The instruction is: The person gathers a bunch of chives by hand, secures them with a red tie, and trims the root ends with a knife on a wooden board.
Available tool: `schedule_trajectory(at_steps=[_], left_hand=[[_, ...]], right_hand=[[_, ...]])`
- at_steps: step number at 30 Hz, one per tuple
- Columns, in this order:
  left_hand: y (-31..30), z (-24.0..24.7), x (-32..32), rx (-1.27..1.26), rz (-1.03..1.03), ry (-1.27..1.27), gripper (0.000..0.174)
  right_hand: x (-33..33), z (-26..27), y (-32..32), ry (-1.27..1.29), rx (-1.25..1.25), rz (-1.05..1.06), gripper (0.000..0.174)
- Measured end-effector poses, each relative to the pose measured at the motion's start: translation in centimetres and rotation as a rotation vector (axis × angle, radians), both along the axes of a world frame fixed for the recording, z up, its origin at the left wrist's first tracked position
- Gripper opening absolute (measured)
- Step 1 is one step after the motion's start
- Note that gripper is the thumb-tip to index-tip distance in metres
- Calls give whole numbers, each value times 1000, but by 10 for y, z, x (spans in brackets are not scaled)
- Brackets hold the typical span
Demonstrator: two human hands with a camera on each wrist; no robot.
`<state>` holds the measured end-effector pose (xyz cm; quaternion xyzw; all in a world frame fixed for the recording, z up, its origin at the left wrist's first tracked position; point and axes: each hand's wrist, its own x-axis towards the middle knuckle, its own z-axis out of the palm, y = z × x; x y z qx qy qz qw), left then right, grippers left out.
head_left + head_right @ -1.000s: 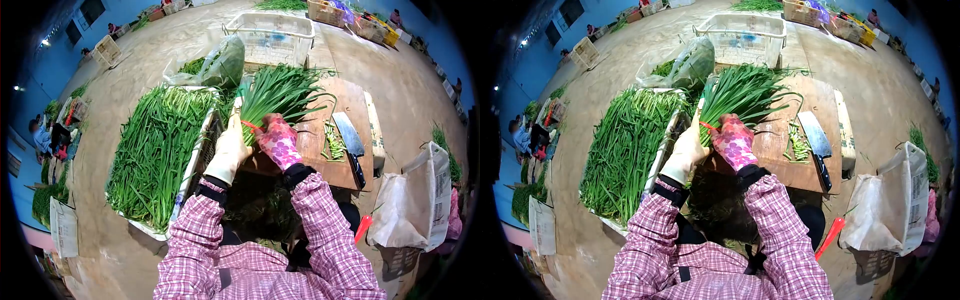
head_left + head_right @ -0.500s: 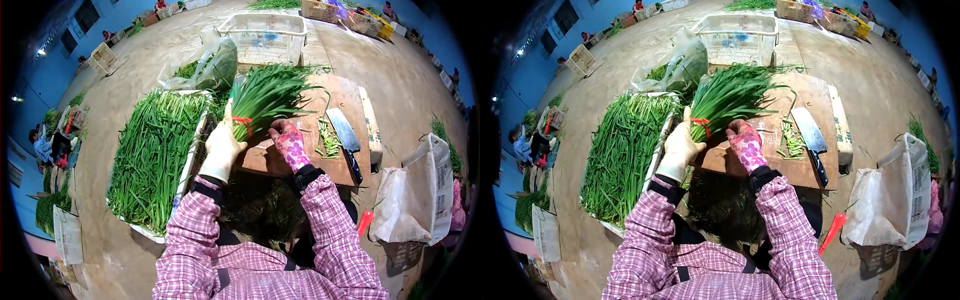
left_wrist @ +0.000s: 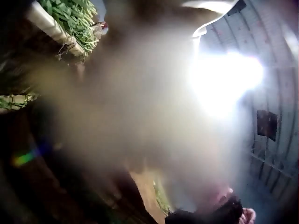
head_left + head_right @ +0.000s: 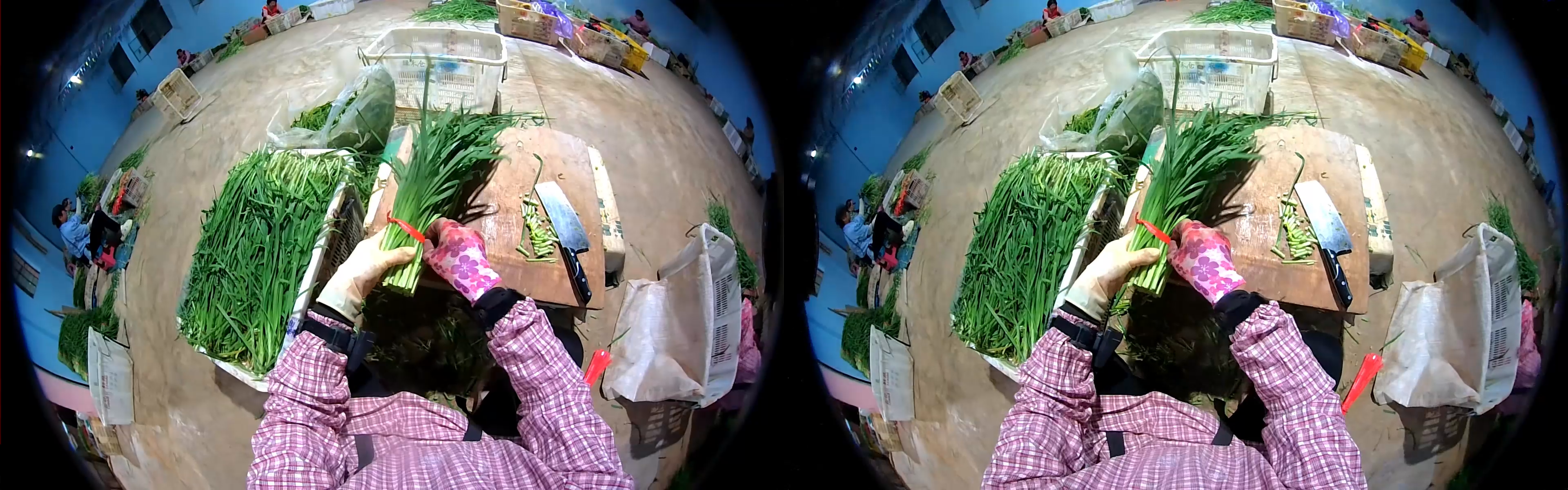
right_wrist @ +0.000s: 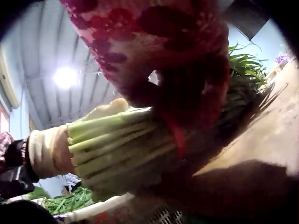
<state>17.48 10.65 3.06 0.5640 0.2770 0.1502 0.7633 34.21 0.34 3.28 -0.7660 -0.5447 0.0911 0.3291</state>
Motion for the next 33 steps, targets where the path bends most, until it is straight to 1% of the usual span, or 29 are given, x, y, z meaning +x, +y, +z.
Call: schedule_trajectory(at_steps=[2,3,4,6,7,8,9,12,13,16,17,18,20,21,22,23,24,25,26,27,28,31,33], left_hand=[[-2,-4,2,44,-12,20,59],[0,-4,3,64,-26,43,58],[2,-3,3,63,-21,27,58],[0,-5,4,55,-6,-10,56],[0,-5,4,49,-4,28,55],[-1,-3,2,39,7,13,55],[0,-4,2,54,1,47,55],[1,-6,4,118,8,90,55],[0,-8,5,139,13,94,55],[-2,-9,9,306,30,96,56],[-4,-8,9,254,41,113,56],[-6,-4,8,235,46,122,55],[-8,3,8,197,48,145,53],[0,-9,5,82,51,6,49],[0,-6,1,-37,18,-28,45],[2,-6,-6,-235,0,-54,43],[4,-9,-14,-433,-14,-81,42],[2,-17,-16,-510,10,-120,41],[-3,-23,-20,-518,89,-112,42],[-7,-30,-21,-528,113,-131,43],[-8,-37,-22,-539,134,-147,44],[-15,-48,-23,-636,177,-191,44],[-19,-44,-24,-611,175,-161,44]], right_hand=[[5,-11,10,-115,-14,-44,19],[8,-2,9,-112,-21,-87,18],[13,-1,8,-83,-16,-74,19],[10,4,-1,100,57,-51,21],[8,11,-5,65,11,2,23],[4,18,-9,38,-38,53,24],[2,26,-11,80,-63,64,26],[1,17,-3,32,-77,58,26],[-1,8,1,-12,-36,27,23],[0,-6,8,-100,-15,-54,22],[0,-10,9,-113,-9,-82,24],[2,-5,10,-86,-62,-104,24],[8,-17,10,-105,66,-33,19],[10,-7,5,28,145,4,18],[14,3,-2,164,225,43,16],[21,-3,-4,212,256,-40,15],[25,6,-10,322,260,-111,16],[28,5,-12,420,228,-89,16],[29,4,-15,517,194,-67,15],[24,4,-20,524,166,-9,15],[18,5,-22,438,172,45,19],[8,17,-24,233,-65,85,28],[4,20,-25,178,-118,88,27]])
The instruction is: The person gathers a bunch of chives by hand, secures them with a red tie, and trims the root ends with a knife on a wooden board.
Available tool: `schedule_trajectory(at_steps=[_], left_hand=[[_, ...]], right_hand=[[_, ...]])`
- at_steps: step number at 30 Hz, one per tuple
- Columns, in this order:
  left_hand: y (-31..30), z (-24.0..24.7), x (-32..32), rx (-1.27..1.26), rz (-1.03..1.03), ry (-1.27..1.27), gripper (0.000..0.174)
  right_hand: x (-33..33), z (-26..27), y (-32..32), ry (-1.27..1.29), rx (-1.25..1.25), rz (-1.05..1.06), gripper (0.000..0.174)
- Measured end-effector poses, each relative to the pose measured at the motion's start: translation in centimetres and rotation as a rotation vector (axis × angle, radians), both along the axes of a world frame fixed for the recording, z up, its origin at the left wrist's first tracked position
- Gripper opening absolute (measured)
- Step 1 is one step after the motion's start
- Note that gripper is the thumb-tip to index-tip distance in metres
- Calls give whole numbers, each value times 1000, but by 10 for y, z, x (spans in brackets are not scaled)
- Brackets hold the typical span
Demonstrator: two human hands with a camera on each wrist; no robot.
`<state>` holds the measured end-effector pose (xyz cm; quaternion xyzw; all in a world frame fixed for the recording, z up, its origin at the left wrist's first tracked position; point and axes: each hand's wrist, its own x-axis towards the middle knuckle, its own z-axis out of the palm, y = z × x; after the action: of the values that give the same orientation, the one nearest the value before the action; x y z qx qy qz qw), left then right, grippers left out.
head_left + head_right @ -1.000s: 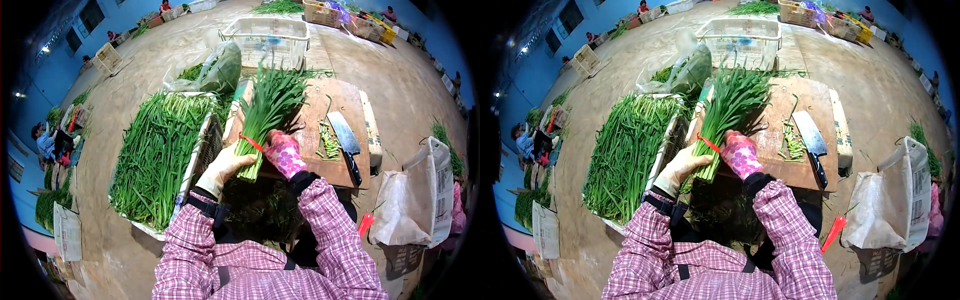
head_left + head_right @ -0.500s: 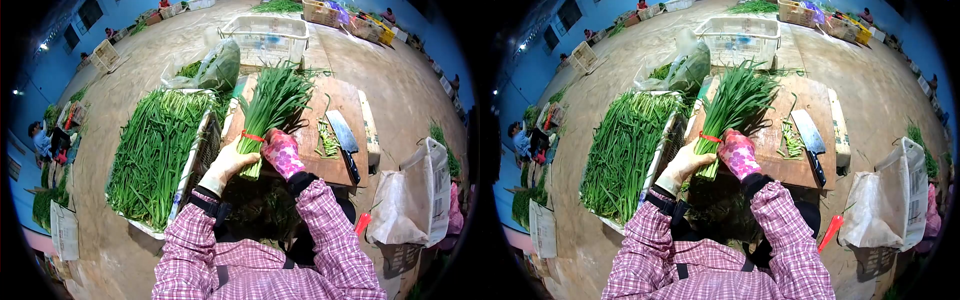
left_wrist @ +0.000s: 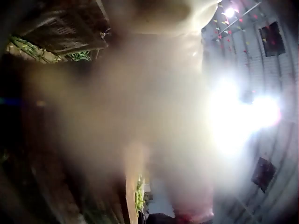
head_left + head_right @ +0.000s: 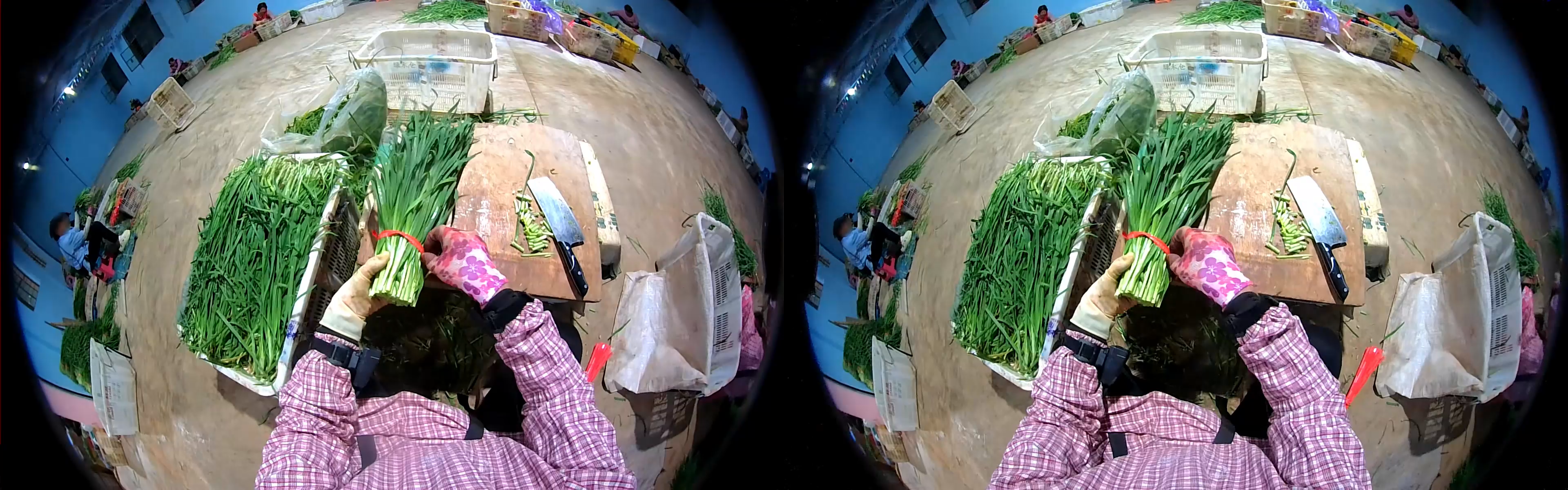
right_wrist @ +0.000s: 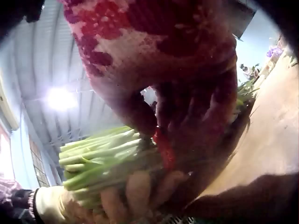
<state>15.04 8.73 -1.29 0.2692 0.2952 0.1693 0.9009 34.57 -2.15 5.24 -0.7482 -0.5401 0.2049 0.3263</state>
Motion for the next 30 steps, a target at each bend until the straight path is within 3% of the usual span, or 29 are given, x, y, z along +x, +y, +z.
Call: schedule_trajectory(at_steps=[5,8,13,17,21,22,23,25,26,27,29,30], left_hand=[[-9,12,-1,67,4,40,43],[-7,-1,-2,41,4,-48,45],[-4,-20,4,-52,59,-224,49],[6,-50,1,-93,75,-159,60],[-10,-33,7,-129,36,-225,60],[-17,-27,8,-25,32,-231,63],[-22,-26,9,-30,-11,-299,64],[-32,-25,10,-45,-81,-441,67],[-50,-6,12,-62,-91,-464,70],[-67,7,13,-10,-135,-491,70],[-77,-52,4,-13,-132,-289,68],[-89,-39,5,132,-131,-135,63]], right_hand=[[-5,-20,13,-107,39,-54,22],[-1,-38,22,-185,196,-39,22],[4,-39,29,-180,227,21,23],[7,-37,30,-219,335,19,17],[10,-33,24,-213,284,5,18],[10,-34,20,-99,179,-49,20],[11,-31,5,-31,235,-77,24],[8,-29,-16,415,-37,-215,29],[12,-61,-22,899,-123,-145,36],[16,-99,-36,1397,-57,108,45],[-9,-52,-64,1071,-129,152,49],[-13,-53,-73,1145,-148,161,51]])
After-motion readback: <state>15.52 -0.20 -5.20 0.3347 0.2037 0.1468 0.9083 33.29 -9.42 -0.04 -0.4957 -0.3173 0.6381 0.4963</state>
